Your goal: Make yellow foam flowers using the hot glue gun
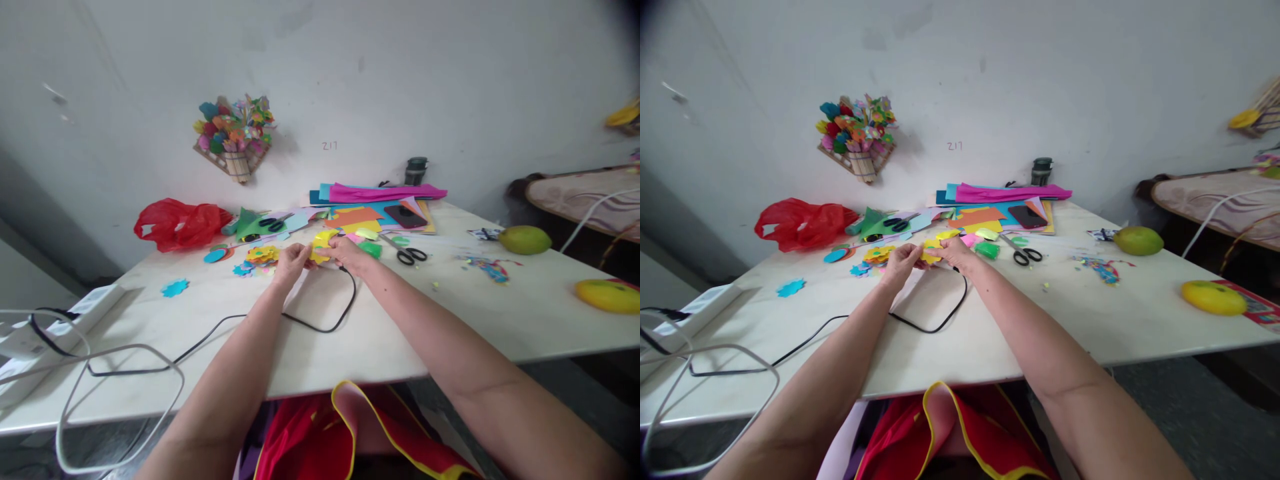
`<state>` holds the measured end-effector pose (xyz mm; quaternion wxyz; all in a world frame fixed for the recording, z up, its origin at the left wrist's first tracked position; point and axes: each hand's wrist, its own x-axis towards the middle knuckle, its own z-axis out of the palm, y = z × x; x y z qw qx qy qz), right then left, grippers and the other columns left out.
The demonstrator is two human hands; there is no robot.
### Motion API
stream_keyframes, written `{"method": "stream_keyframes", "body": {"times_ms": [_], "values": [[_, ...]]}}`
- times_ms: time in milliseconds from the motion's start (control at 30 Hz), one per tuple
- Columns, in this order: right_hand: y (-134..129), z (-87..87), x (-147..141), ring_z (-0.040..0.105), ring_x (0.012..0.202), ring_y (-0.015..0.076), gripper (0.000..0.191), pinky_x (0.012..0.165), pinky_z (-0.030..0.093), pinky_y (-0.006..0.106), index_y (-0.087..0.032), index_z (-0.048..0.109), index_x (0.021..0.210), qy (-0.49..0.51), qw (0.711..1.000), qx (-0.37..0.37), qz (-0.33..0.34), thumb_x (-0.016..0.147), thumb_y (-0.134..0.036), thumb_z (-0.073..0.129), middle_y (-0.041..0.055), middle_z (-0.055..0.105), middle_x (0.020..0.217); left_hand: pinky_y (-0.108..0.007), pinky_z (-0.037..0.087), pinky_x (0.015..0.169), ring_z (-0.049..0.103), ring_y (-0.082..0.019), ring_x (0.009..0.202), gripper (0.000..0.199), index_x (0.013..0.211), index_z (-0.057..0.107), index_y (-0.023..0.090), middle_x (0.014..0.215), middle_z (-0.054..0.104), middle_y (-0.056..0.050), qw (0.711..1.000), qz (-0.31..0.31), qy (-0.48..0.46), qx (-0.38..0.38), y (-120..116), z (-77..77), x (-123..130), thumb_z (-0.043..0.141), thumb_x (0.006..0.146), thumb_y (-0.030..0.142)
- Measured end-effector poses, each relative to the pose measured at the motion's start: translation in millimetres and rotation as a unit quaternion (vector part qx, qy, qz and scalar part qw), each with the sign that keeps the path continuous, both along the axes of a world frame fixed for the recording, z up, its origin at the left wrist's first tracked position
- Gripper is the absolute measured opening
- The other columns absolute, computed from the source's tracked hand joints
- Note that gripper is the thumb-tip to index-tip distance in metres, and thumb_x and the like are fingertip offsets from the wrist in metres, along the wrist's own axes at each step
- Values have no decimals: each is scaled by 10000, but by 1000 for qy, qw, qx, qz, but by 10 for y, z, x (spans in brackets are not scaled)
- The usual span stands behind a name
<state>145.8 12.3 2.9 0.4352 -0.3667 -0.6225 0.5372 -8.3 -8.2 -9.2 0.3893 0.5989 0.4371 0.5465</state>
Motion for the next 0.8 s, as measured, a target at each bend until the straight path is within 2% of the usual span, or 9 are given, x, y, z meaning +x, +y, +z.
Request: {"method": "stream_keyframes", "body": {"times_ms": [367,567,800], "values": [[39,-25,-6,268,455,34,509,422,187,208,-181,350,528,-28,999,14,-26,441,-473,758,-82,318,502,-222,476,482,583,-127,451,420,627,499,150,448,567,4,1000,4,18,10,-3,1,5,596,670,556],[-6,33,30,351,486,54,444,421,179,210,-167,433,592,-8,999,-17,25,528,-514,703,-43,441,557,-221,469,475,584,-127,447,410,637,488,154,468,584,-1,1000,6,13,11,-7,2,-1,594,675,549],[-26,45,4,300,466,41,450,432,176,206,-158,440,587,14,1000,-13,-4,500,-511,706,-69,394,519,-220,466,475,574,-120,447,404,614,476,155,465,574,1,999,2,35,23,-41,26,30,588,687,537]]}}
